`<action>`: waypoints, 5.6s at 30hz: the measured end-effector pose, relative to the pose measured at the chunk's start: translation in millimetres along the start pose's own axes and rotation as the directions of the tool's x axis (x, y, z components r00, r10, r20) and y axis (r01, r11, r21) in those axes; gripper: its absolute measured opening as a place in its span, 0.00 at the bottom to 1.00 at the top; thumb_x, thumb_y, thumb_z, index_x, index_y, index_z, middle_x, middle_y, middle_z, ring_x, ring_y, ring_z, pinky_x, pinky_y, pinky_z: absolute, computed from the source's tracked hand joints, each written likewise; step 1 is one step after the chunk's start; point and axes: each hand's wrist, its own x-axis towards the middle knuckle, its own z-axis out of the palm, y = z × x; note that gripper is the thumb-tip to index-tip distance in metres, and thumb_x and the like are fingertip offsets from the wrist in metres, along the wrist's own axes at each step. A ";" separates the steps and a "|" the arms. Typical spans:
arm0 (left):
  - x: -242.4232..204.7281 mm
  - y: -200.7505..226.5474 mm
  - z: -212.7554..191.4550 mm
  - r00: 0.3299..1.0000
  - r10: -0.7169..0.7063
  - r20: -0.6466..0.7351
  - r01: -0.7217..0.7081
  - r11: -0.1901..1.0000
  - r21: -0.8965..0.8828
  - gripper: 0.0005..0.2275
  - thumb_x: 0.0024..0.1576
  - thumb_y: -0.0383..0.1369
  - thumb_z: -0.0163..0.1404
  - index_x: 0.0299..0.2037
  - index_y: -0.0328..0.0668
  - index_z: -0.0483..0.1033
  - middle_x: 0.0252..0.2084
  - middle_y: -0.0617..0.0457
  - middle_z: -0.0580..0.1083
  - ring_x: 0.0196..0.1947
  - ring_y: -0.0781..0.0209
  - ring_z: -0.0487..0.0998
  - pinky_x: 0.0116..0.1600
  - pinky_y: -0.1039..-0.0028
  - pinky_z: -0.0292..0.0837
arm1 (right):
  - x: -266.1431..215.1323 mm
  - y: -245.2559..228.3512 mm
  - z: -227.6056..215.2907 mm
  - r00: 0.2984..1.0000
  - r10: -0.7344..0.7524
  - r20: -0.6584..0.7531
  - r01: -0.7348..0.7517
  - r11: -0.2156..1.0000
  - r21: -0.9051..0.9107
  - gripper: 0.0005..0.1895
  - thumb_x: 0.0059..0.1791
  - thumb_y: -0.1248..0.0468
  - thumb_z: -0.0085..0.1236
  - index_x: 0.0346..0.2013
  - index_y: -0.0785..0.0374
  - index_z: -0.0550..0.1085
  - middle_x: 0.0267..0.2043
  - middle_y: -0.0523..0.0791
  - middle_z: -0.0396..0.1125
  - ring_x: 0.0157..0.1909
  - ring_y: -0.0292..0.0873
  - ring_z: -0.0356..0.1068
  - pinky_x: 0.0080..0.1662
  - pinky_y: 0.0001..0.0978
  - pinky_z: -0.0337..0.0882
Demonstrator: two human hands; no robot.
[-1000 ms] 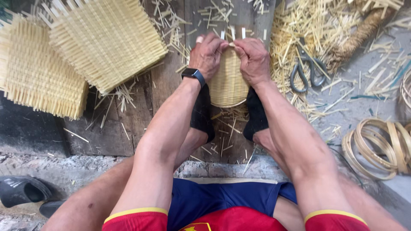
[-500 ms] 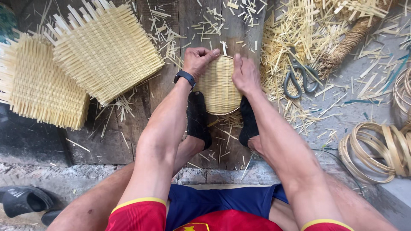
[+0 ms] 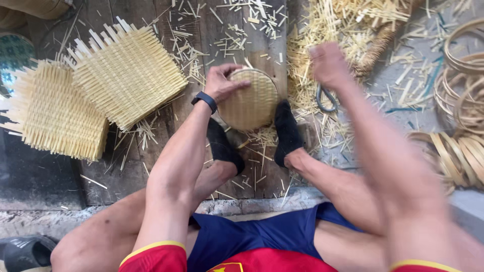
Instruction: The person sits on the floor and repeatedly places a circular bamboo frame over a square woven bamboo mat, then uses shears to trim the excess bamboo strips flush with the frame. The person repeats this process for multiple mats.
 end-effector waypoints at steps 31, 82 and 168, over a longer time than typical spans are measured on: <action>-65.3 -5.8 94.6 0.954 0.216 -0.206 -0.060 0.815 0.577 0.45 0.37 0.41 0.69 0.67 0.46 0.60 0.70 0.42 0.59 0.69 0.35 0.58 0.69 0.46 0.60 | -92.8 169.1 -32.6 0.515 0.419 0.748 -0.285 0.906 -0.311 0.22 0.34 0.46 0.75 0.31 0.59 0.85 0.22 0.48 0.74 0.25 0.43 0.70 0.31 0.38 0.69; -74.2 -4.7 123.5 0.937 0.244 -0.249 -0.049 0.799 0.600 0.46 0.38 0.40 0.71 0.70 0.56 0.61 0.71 0.34 0.56 0.66 0.27 0.60 0.66 0.48 0.65 | -89.2 97.5 72.7 0.976 0.022 0.217 0.078 0.894 -0.441 0.16 0.51 0.53 0.57 0.42 0.63 0.72 0.44 0.52 0.67 0.49 0.51 0.68 0.47 0.48 0.71; -61.5 -1.9 100.4 0.959 0.237 -0.158 -0.077 0.750 0.657 0.51 0.32 0.37 0.71 0.70 0.51 0.56 0.70 0.35 0.56 0.67 0.27 0.57 0.63 0.47 0.66 | -42.0 96.4 72.4 0.921 -0.018 0.389 0.233 0.826 -0.513 0.11 0.52 0.58 0.54 0.38 0.64 0.73 0.32 0.51 0.68 0.35 0.45 0.70 0.37 0.40 0.71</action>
